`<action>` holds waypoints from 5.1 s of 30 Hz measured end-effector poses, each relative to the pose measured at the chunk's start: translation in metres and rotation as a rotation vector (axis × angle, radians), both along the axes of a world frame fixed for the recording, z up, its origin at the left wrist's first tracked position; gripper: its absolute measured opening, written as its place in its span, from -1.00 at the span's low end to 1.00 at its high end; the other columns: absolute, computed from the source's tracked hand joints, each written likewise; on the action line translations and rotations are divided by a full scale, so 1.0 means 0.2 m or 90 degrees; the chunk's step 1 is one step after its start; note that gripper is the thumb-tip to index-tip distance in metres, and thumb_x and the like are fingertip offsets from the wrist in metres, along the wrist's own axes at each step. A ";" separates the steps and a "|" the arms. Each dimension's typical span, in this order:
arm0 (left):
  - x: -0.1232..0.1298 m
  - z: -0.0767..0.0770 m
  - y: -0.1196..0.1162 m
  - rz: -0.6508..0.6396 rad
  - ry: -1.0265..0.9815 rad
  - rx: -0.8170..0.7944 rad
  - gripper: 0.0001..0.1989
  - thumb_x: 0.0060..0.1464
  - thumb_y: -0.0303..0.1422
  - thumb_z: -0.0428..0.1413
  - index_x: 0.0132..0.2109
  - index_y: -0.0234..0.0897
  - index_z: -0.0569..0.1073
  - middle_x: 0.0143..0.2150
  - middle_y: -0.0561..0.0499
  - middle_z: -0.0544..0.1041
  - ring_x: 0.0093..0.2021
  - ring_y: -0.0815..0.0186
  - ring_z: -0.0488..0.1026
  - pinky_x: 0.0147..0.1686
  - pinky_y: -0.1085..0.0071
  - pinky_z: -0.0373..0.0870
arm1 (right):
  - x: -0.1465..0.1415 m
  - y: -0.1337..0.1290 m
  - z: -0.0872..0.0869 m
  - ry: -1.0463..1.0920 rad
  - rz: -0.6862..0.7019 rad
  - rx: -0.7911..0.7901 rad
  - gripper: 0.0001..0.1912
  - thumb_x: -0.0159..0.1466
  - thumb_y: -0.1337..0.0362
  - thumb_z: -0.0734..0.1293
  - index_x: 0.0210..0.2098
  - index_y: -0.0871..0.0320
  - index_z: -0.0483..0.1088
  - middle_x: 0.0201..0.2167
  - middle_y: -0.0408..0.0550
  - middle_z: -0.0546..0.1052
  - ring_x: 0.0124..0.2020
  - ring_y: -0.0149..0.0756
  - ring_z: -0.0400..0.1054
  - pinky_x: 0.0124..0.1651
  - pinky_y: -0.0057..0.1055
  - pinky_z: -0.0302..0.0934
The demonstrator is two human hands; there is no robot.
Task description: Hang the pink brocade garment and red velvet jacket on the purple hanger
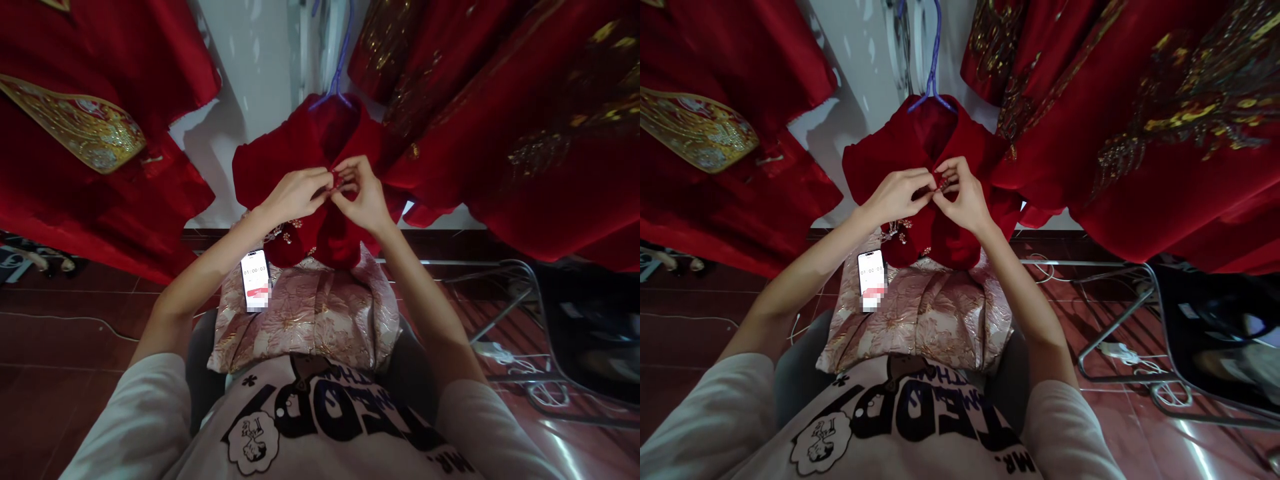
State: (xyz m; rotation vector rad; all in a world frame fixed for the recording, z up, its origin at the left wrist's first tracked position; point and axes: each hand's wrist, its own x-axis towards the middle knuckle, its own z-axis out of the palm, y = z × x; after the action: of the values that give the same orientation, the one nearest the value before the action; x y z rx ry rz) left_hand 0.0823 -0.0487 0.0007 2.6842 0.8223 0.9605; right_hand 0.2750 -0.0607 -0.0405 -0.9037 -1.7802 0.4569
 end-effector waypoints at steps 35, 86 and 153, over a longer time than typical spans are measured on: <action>-0.27 -0.41 -0.16 0.195 -0.278 -0.308 -0.73 0.11 -0.55 0.14 -0.03 -0.36 0.57 -0.09 -0.09 0.68 -0.17 0.37 0.63 -0.15 0.48 0.59 | -0.04 -0.34 0.07 -0.165 0.096 -0.108 -0.84 0.28 0.27 0.36 -0.16 0.12 0.33 -0.35 -0.15 0.46 -0.38 -0.40 0.37 -0.27 -0.42 0.27; -0.30 -0.55 -0.27 0.197 0.112 -0.114 -0.73 0.11 -0.59 0.13 -0.07 -0.23 0.49 -0.08 -0.10 0.51 -0.06 0.13 0.49 -0.06 0.23 0.48 | -0.16 -0.15 -0.21 -0.044 -0.029 -0.242 -0.92 0.35 0.27 0.31 -0.25 0.14 0.42 -0.26 -0.03 0.63 -0.29 -0.30 0.54 -0.15 -0.34 0.44; -0.36 -0.71 -0.30 0.183 0.125 0.021 -0.77 0.26 -0.46 0.10 0.04 -0.31 0.51 0.15 -0.25 0.31 0.19 -0.02 0.29 0.18 0.04 0.40 | 0.02 -0.22 -0.07 -0.094 0.066 -0.230 -0.77 0.27 0.10 0.41 -0.24 0.15 0.49 -0.23 0.01 0.64 -0.23 -0.24 0.54 -0.07 -0.24 0.46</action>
State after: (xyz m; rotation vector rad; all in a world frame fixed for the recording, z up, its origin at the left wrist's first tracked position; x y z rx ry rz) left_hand 0.0107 -0.1081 -0.1421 2.7713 1.2715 0.7753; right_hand 0.2782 -0.1044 -0.0544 -1.1204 -1.9187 0.8151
